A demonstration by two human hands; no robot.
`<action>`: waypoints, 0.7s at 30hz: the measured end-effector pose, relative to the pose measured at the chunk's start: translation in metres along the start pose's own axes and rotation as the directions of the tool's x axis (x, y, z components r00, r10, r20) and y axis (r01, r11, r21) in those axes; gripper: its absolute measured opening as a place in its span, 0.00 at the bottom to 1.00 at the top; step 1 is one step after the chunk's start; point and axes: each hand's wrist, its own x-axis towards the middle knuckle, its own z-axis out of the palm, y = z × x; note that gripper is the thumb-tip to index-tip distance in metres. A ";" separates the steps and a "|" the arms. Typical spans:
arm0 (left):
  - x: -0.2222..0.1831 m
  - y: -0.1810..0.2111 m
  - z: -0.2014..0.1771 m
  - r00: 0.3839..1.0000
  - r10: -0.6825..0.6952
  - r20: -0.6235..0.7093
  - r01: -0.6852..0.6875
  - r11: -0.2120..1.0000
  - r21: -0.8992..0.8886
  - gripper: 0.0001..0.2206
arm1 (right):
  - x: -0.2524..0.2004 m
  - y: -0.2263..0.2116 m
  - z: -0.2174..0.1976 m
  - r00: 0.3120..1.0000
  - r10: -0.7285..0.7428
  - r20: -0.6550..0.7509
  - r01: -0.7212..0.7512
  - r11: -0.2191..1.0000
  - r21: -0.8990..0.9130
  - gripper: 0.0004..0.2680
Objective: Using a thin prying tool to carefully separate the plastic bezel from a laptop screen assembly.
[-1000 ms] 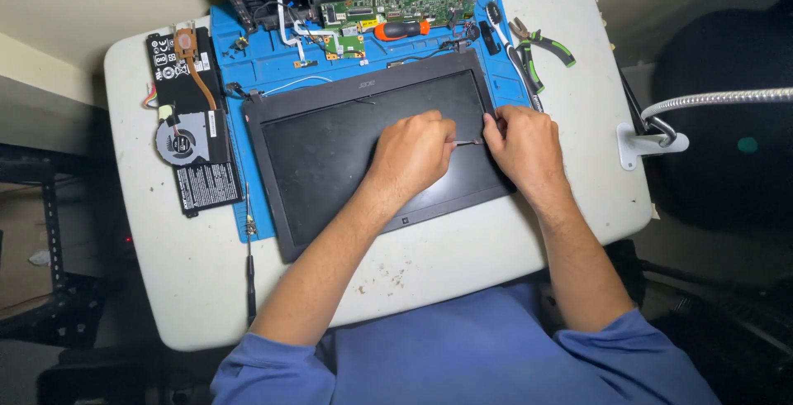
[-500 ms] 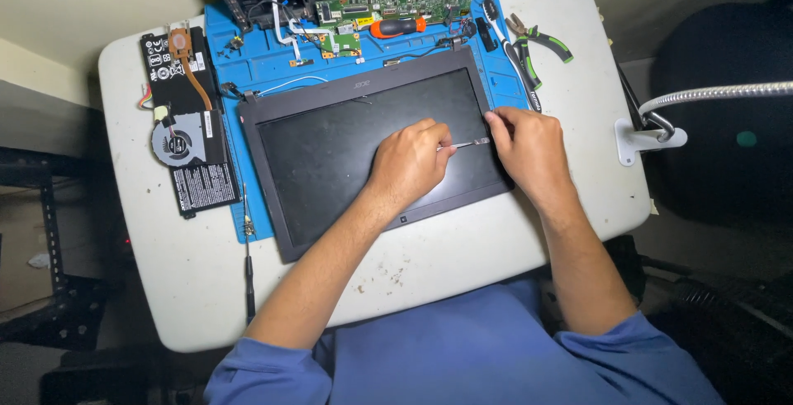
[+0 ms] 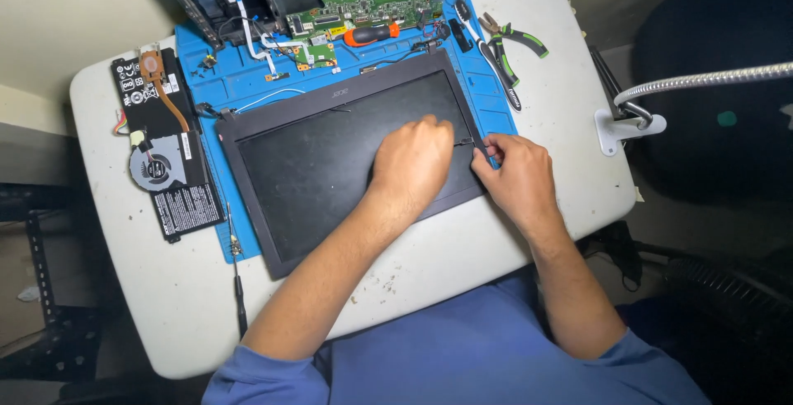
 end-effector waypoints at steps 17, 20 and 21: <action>-0.025 -0.016 0.016 0.993 -0.073 -0.088 0.044 0.953 -0.300 0.04 | -0.013 0.007 0.023 0.941 -0.321 -0.111 0.278 0.916 -0.290 0.07; -0.025 -0.009 0.019 0.991 -0.060 -0.120 0.025 0.962 -0.271 0.04 | -0.010 0.004 0.020 0.946 -0.303 -0.111 0.270 0.932 -0.243 0.06; -0.024 -0.007 0.020 0.991 -0.059 -0.119 0.024 0.962 -0.273 0.04 | -0.012 0.002 0.015 0.947 -0.302 -0.110 0.269 0.932 -0.245 0.06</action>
